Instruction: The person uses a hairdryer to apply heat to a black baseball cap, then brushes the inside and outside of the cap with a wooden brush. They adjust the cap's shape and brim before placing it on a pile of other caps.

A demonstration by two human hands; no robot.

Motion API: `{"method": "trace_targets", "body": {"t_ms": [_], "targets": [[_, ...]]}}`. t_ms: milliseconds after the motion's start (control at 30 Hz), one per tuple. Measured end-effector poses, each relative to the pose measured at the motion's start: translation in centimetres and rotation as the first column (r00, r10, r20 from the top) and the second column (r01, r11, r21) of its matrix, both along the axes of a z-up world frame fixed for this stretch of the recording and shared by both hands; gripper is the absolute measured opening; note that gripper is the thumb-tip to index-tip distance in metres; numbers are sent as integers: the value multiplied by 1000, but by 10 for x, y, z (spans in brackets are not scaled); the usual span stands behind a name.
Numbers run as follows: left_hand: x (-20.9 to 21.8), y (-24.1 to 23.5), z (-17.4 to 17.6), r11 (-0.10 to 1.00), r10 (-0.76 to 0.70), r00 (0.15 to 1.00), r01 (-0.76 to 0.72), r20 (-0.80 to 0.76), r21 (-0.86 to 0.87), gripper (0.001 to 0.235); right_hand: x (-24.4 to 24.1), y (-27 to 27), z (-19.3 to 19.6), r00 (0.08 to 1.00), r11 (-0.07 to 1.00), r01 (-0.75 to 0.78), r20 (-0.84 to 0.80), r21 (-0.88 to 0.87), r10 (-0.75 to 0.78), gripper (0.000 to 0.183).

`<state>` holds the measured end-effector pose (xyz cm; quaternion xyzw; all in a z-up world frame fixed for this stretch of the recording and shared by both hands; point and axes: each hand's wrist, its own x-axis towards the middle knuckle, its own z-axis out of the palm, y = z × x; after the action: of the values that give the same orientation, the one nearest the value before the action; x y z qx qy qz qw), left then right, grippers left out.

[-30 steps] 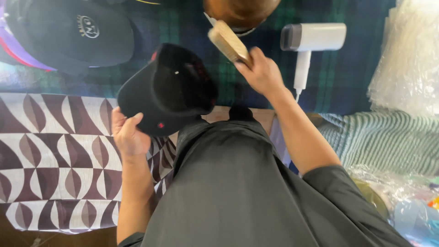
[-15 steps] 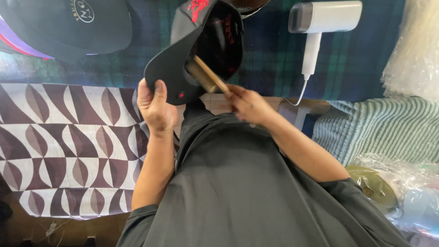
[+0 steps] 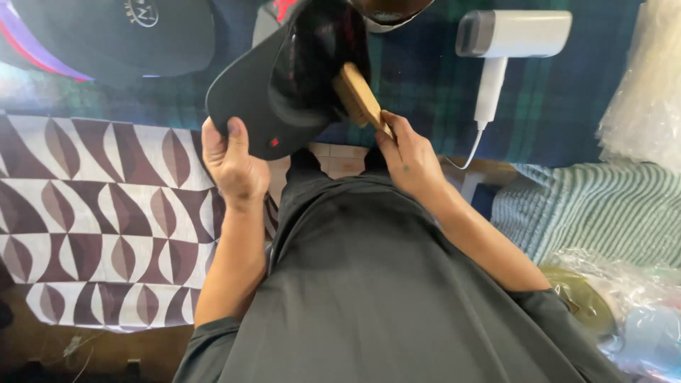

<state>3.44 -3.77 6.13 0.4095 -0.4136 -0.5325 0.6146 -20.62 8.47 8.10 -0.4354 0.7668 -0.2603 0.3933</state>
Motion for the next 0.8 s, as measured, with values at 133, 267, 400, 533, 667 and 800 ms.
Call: {"method": "trace_targets", "body": {"t_ms": [133,267,400,533,667,800], "targets": [[-32,7,4,991,85,979,-64,-184,117,13,49,7,7,971,990,44,237,-136,-11,35],[-35,8,25,967,133,950,-62,-281,248,11,40,19,-29,976,929,-177,-179,-325,124,42],[-38,4,30,924,259,912,-137,-319,357,10,52,47,-110,947,779,-287,-289,-557,142,29],[-29,9,44,947,205,919,-99,-336,306,7,21,17,-67,964,817,-202,-255,-541,69,23],[-3,13,19,990,90,996,-87,-22,109,6,4,10,-49,991,900,-4,-120,-436,-54,37],[6,24,-10,993,75,990,-62,121,-102,8,45,-1,-8,993,946,25,115,-324,13,36]]}}
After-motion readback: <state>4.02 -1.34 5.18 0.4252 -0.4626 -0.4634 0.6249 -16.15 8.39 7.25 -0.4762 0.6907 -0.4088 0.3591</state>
